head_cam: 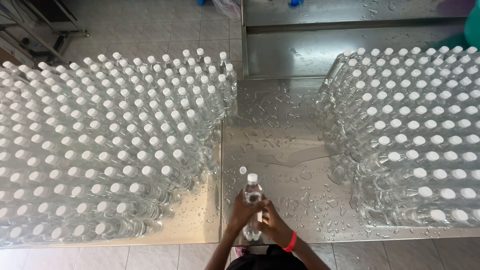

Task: The person repeatedly picks up plastic bottles from a large group on a metal table, screws on white caps, and places the capped bottles back onto the table. The task is performed continuously by hand.

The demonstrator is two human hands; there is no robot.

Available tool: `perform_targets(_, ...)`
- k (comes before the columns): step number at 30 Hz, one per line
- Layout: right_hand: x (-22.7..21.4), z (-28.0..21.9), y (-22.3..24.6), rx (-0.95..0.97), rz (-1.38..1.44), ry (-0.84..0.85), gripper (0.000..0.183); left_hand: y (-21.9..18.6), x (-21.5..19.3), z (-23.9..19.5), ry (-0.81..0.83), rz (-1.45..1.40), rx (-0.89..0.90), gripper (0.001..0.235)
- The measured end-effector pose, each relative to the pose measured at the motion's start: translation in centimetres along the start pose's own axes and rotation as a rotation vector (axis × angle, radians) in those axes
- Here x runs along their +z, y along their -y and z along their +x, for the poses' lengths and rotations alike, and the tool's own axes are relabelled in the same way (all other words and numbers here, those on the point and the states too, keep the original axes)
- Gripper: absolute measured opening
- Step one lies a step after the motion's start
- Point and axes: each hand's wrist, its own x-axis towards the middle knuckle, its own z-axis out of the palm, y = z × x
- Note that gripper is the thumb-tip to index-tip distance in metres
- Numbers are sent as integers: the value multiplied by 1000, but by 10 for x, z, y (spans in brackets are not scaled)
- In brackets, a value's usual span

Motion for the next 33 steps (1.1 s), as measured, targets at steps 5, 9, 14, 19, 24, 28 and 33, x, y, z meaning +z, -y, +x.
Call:
perform_targets(5, -61, 3, 72, -448, -1013, -60, 50, -38, -34, -27, 104, 424, -82, 117)
perform_targets(9, -75, 8, 121, -526, -1090, 43, 64, -73, -39, -51, 237, 486, 162, 66)
perform_targets(14, -80, 5, 120, -631, -1280, 410, 50, -98, -38, -65, 512, 582, 149, 59)
perform_targets(19, -57, 1, 104, 204, -930, 167, 73, -78, -29, -70, 387, 743, 148, 50)
perform_targets(24, -64, -24, 83, -230, -1144, 253, 79, -86, -45, -71, 548, 657, 230, 70)
perform_targets(28, -61, -42, 64, -957, -1327, 122, 52, -99, -32, -66, 912, 711, 161, 78)
perform_targets(33, -63, -57, -14, -403, -1664, -70, 46, -47, 9, -56, 601, 934, 61, 58)
